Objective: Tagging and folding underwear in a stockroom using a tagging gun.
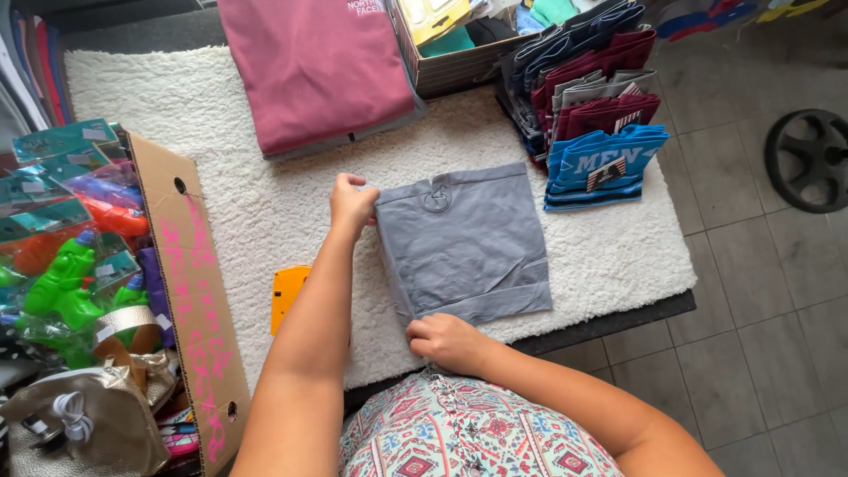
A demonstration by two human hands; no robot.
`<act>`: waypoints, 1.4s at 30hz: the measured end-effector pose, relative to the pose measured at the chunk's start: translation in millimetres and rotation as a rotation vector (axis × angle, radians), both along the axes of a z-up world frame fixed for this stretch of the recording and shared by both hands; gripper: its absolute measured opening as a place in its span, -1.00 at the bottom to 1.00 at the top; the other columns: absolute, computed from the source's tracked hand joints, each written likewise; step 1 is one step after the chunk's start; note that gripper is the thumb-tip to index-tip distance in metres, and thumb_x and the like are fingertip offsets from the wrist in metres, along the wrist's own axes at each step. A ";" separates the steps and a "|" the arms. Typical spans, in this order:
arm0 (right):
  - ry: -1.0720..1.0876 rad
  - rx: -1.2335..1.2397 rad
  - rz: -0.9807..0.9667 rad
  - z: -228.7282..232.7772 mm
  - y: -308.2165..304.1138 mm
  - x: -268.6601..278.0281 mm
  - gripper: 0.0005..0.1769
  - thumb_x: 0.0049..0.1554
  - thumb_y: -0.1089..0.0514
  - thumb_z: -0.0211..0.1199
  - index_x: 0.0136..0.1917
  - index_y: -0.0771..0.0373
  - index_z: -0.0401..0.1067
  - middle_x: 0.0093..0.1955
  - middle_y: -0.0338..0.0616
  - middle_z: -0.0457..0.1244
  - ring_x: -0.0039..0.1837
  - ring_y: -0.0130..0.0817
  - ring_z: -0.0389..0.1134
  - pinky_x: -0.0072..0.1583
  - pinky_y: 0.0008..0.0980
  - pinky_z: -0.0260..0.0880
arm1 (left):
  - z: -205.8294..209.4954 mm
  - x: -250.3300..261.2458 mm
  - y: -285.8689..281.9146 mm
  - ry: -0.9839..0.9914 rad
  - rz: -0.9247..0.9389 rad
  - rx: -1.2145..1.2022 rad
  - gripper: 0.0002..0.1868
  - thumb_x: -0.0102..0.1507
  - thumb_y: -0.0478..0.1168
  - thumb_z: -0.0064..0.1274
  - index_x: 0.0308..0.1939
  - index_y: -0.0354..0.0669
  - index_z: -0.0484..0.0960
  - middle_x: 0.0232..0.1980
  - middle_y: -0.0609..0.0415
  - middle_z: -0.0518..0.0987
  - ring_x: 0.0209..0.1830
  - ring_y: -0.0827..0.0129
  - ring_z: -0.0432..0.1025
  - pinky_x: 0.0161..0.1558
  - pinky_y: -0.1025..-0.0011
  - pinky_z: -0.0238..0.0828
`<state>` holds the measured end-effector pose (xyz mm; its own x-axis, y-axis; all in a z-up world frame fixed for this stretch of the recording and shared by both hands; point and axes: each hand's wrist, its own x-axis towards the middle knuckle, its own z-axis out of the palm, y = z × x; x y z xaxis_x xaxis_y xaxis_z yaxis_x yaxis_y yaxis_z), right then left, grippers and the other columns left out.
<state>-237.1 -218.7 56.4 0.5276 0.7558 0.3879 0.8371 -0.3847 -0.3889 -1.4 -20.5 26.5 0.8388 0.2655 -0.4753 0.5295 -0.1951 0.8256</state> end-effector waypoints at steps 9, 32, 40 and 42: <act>0.161 0.005 -0.185 -40.9 -46.1 -10.7 -0.79 0.32 0.12 0.00 -0.19 0.03 0.29 -0.06 -0.32 0.22 -0.14 -0.31 0.33 -0.14 -0.37 0.31 | 6.1 9.0 -72.0 0.023 -0.140 0.096 -0.58 0.08 -0.43 0.03 0.03 -0.29 0.38 -0.35 -0.21 0.61 -0.65 0.12 0.57 -0.63 0.43 0.67; 0.000 -0.158 -0.101 -39.5 -75.0 -3.7 -0.05 0.20 -0.59 -0.35 0.56 0.02 0.19 0.55 -0.14 0.13 0.63 -0.08 0.02 0.62 0.18 -0.32 | -38.1 -152.1 -78.1 -0.533 -0.758 1.038 0.08 0.23 0.54 -0.25 0.60 -0.12 0.12 0.65 -0.15 0.09 0.66 -0.11 -0.11 0.57 -0.24 -0.49; 0.590 0.359 -1.180 -102.5 -212.4 -28.7 -0.17 0.01 0.17 0.48 0.47 0.34 0.21 0.33 0.12 0.17 0.37 0.10 0.28 0.39 -0.01 0.30 | -26.9 -276.3 -73.1 -0.658 -0.773 1.027 -0.03 0.26 0.52 -0.29 0.60 0.09 0.14 0.67 -0.06 0.03 0.67 -0.12 -0.20 0.57 -0.19 -0.50; 1.076 0.363 -1.190 -133.7 -247.4 -20.7 -0.43 0.03 -0.04 0.55 0.24 0.17 0.48 0.03 -0.21 0.42 0.00 -0.43 0.48 0.02 -0.41 0.50 | -27.8 -278.9 -71.8 -0.699 -0.751 0.984 0.00 0.21 0.53 -0.20 0.59 0.10 0.17 0.66 -0.06 0.05 0.67 -0.10 -0.16 0.58 -0.19 -0.49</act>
